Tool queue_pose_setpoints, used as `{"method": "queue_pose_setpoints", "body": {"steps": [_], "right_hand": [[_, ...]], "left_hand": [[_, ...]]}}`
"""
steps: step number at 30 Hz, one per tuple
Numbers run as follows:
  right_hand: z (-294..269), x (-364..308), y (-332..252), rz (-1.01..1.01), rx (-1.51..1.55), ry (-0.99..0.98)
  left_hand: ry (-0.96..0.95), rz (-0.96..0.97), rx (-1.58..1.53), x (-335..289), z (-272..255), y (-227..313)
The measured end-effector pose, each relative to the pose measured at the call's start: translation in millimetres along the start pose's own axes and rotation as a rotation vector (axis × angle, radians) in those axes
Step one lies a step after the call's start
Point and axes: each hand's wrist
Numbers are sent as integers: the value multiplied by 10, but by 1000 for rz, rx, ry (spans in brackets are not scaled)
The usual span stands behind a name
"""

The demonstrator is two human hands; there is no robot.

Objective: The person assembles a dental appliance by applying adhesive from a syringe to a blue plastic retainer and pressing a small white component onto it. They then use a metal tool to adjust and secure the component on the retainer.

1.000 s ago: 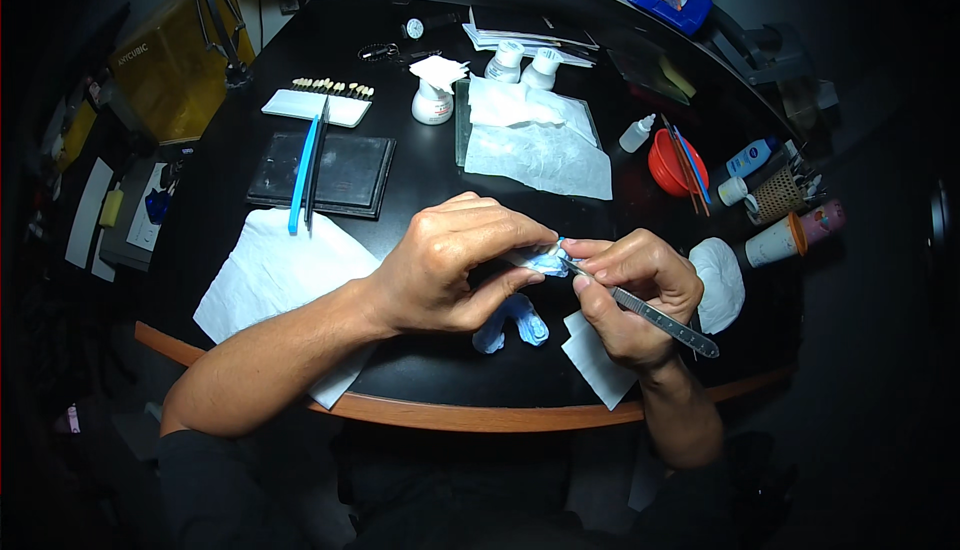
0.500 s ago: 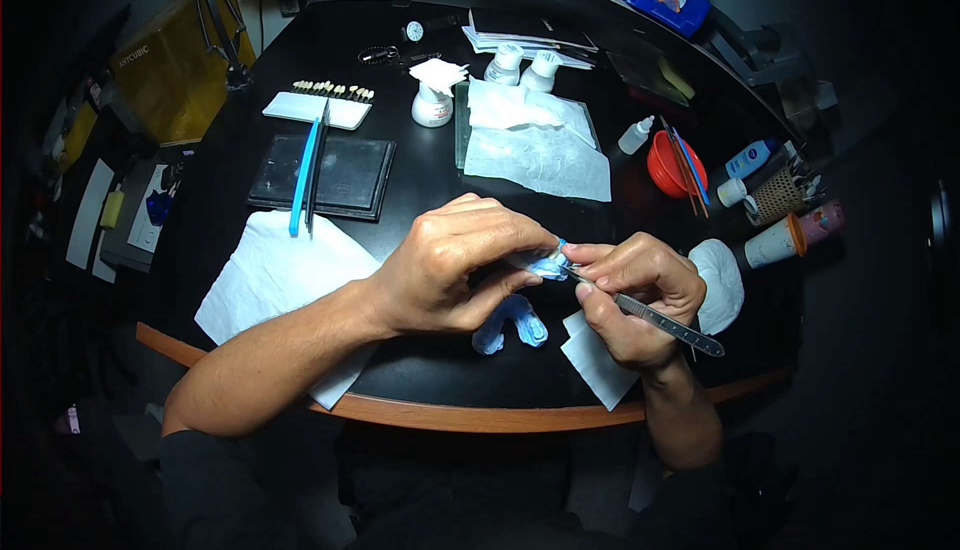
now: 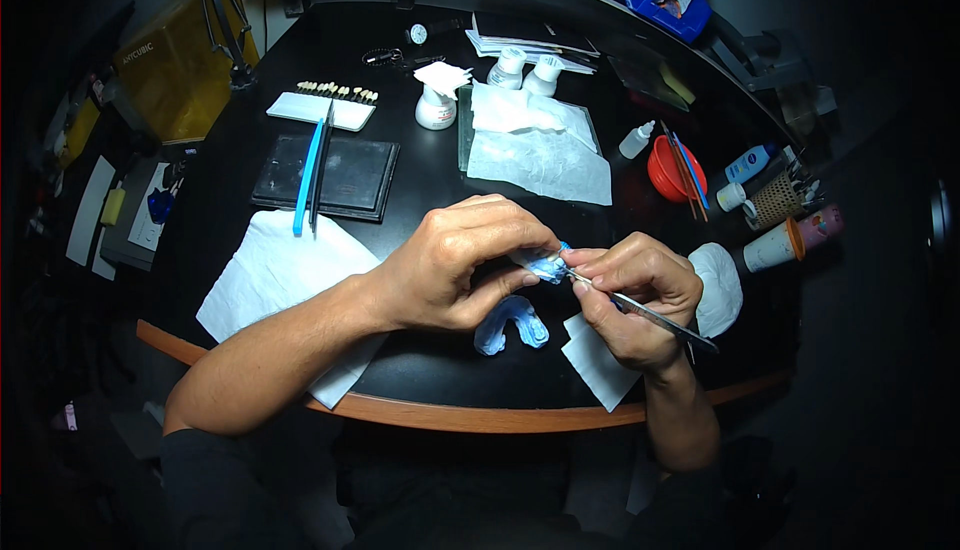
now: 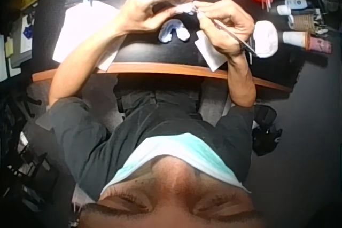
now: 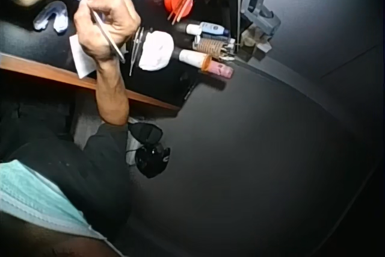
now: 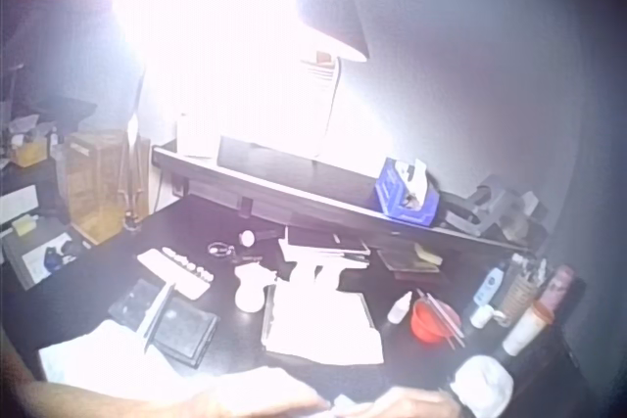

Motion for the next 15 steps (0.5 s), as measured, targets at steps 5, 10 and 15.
{"method": "queue_pose_setpoints", "body": {"steps": [5, 10, 15], "right_hand": [[-15, 1, -28, 21, 7, -18], [-40, 14, -43, 23, 0, -30], [-108, 4, -49, -3, -2, -95]], "left_hand": [[-14, -45, -45, 8, -2, 39], [-31, -45, -52, 4, -10, 43], [-33, 4, -52, 21, -1, 5]]}}
Point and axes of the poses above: each hand's wrist, its own x-axis towards the middle knuckle, its own z-axis out of the palm, y = z × x, and after that the axes turned 12 degrees about -y, right-handed
